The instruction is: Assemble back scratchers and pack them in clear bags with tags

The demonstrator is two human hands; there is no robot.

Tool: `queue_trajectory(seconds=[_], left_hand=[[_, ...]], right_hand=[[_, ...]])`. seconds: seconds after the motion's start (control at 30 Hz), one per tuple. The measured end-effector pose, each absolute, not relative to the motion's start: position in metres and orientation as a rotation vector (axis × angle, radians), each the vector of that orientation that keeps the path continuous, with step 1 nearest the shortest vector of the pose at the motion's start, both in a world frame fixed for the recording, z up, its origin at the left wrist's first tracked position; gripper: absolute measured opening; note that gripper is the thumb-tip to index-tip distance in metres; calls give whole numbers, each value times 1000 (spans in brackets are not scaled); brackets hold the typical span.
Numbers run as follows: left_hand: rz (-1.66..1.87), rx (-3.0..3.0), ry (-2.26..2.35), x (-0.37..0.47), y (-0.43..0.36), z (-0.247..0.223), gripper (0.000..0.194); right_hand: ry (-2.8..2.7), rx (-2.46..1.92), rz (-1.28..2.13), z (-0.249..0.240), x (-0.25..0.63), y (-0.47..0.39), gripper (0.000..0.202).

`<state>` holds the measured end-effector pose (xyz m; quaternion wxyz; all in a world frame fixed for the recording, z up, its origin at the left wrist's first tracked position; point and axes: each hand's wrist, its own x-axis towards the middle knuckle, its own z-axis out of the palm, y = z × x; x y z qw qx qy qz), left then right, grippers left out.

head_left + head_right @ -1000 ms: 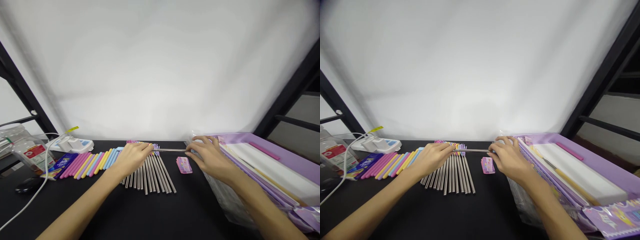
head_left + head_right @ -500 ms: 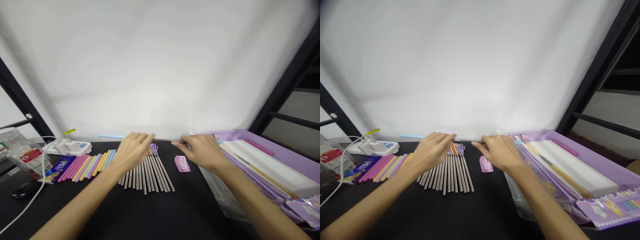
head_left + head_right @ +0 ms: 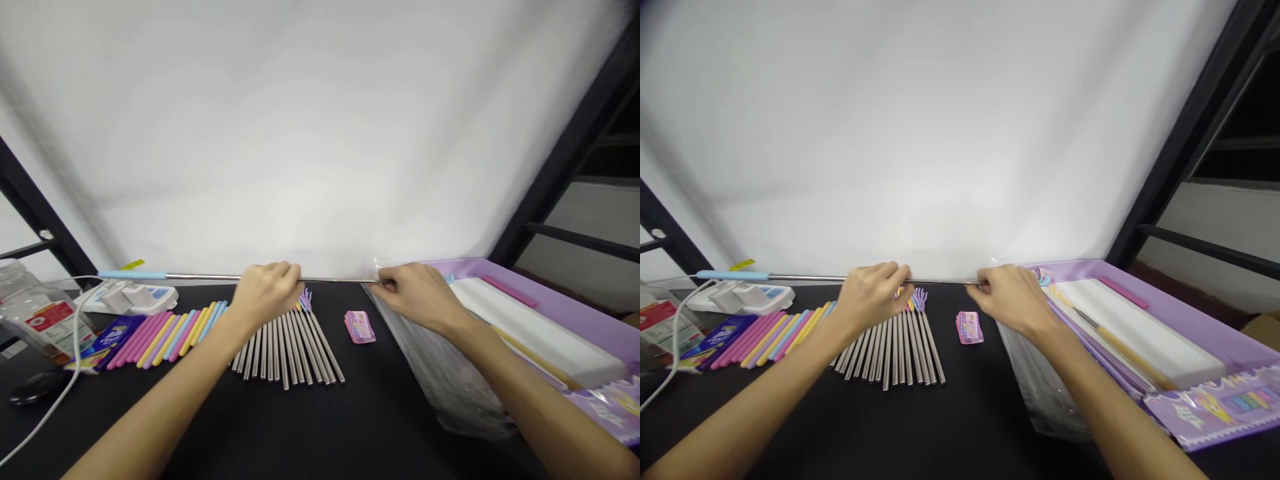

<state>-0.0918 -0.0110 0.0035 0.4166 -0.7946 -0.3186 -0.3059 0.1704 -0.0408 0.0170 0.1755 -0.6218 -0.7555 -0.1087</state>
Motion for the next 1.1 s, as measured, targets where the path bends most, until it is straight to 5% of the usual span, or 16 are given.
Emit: queue_trajectory(seconds=[1.1], left_hand=[[-745, -2056, -1200, -83, -3, -8, 19]], right_hand=[[-2146, -1906, -418, 40, 143, -19, 28]])
